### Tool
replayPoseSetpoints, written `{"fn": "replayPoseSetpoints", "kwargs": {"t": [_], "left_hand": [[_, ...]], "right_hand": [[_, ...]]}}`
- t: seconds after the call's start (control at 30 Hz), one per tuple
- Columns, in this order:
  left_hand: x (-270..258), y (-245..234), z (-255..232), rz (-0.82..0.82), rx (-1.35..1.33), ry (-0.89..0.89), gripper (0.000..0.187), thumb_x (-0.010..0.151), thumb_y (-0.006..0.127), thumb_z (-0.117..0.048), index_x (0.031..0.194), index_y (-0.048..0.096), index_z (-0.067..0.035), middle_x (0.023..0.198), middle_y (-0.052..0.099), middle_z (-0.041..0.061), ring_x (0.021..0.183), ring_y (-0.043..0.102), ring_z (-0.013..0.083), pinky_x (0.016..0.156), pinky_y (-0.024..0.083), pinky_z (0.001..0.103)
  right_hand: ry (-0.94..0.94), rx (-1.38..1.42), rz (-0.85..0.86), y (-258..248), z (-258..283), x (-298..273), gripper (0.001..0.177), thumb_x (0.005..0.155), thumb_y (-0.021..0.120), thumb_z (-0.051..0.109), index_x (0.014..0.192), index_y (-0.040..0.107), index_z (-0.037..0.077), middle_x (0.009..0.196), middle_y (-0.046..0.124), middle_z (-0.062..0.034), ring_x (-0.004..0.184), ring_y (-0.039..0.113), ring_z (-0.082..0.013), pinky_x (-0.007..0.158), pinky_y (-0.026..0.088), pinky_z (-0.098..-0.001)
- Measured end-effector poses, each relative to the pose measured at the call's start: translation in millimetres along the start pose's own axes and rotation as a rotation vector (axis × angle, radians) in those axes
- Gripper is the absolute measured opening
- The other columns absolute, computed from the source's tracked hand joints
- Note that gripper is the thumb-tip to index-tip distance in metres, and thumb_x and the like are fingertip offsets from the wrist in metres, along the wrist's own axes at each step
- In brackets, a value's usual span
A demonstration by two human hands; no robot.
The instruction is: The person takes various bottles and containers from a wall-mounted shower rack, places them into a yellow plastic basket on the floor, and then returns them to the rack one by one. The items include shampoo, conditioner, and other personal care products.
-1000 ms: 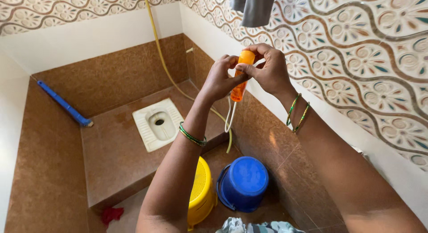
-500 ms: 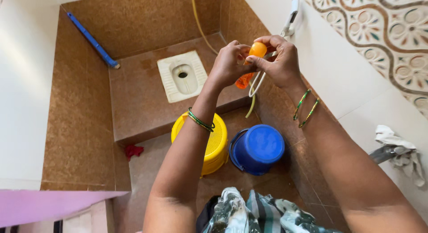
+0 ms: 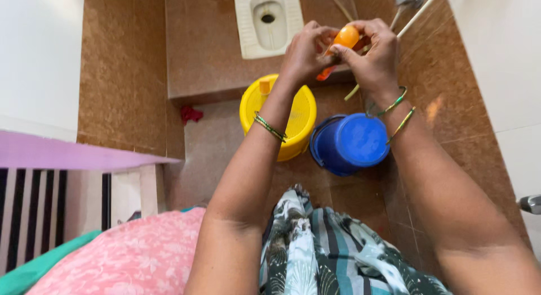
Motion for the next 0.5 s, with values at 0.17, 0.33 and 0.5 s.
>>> {"fn": "replayPoseSetpoints", "kwargs": {"t": [0.17,0.33,0.5], "left_hand": [[-22,0,44,-0.051,-0.069,-0.014,0.043,0.076,0.095,-0.027,0.111,0.077,-0.009,0.089,0.071,0.005,0.075,0.069,0.0169,0.07,0.057,0.033],[-30,13,85,-0.068,-0.444,-0.175,0.03,0.085,0.083,-0.011,0.113,0.075,-0.002,0.086,0.073,0.002,0.074,0.065,0.0077,0.066,0.055,0.025],[-3,49,72,-0.11,-0.576,-0.143,0.023,0.091,0.079,-0.009,0.112,0.076,0.0,0.086,0.075,0.002,0.076,0.065,0.0076,0.069,0.055,0.026]], "right_hand": [[0.067,-0.095,0.01,18,-13,-12,0.034,0.086,0.093,0.011,0.111,0.072,0.0,0.103,0.07,-0.0069,0.087,0.072,-0.0139,0.077,0.059,-0.0269],[0.135,-0.025,-0.052,15,-14,-15,0.032,0.081,0.091,0.011,0.106,0.073,0.001,0.1,0.068,-0.0067,0.082,0.071,-0.0131,0.072,0.06,-0.0266],[0.119,-0.107,-0.118,-11,-6,-12,0.033,0.08,0.09,0.011,0.106,0.073,0.001,0.098,0.068,-0.0061,0.082,0.07,-0.0122,0.07,0.059,-0.026]]}}
Point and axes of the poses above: each hand's wrist, its own x-axis towards the middle knuckle, its own y-axis out of the palm, z = x × y, the point moved 6 cm from there along x, towards the middle knuckle
